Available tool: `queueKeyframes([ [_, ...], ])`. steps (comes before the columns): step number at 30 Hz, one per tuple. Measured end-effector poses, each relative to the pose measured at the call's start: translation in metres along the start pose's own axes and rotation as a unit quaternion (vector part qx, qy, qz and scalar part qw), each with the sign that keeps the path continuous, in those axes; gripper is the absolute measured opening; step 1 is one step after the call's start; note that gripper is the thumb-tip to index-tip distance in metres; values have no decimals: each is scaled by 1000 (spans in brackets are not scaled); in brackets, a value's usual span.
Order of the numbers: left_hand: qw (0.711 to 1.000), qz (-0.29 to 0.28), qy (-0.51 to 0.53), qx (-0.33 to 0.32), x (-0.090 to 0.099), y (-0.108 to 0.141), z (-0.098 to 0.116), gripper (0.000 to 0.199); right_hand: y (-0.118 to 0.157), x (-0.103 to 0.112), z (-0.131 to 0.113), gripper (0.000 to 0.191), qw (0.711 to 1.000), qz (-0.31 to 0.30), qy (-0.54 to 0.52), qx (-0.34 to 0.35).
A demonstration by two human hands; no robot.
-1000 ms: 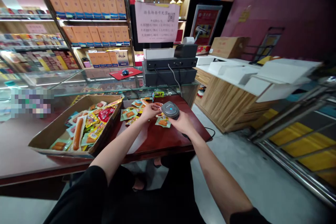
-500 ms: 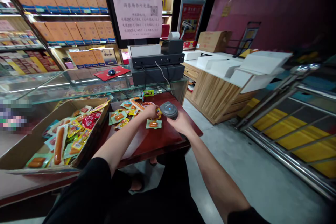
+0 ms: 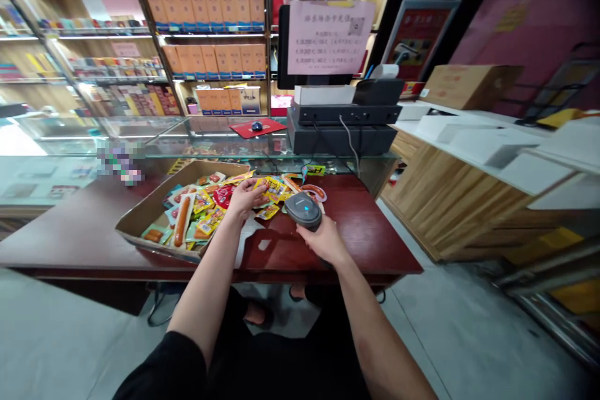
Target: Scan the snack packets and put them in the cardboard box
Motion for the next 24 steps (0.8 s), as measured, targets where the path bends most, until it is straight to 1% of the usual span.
queueKeyframes([
  [3, 999, 10, 31, -20, 14, 3, 8, 49, -3, -18, -16, 28, 1000, -1, -28, 6],
  [7, 999, 3, 29, -26, 20, 3, 13, 46, -12, -25, -28, 28, 999, 19, -32, 26],
  [11, 999, 18, 15, -39, 22, 5, 15, 41, -18, -26, -29, 30, 999, 14, -33, 32],
  [14, 999, 28, 20, -34, 21, 7, 14, 42, -19, -27, -28, 32, 999, 9, -27, 23],
  [17, 999, 18, 28, -29, 18, 7, 14, 46, -19, -29, -27, 34, 999, 4, -27, 24],
  [19, 999, 9, 32, -33, 19, 8, 18, 46, -20, -29, -28, 34, 999, 3, -31, 29],
  [21, 997, 25, 42, -57, 28, 9, 28, 45, -21, -30, -28, 34, 999, 0, -38, 34],
  [24, 983, 86, 67, -145, 55, 16, 57, 44, -26, -35, -30, 27, 998, 2, -51, 37],
])
Point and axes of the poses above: each hand's wrist, its own y-axis away from the middle knuckle, its own x-axis out of the back of the hand, z = x × y, the point moved 3 cm from there along -y, towards the middle knuckle, and after that the axes turned 15 degrees about y, right-handed, at the moved point
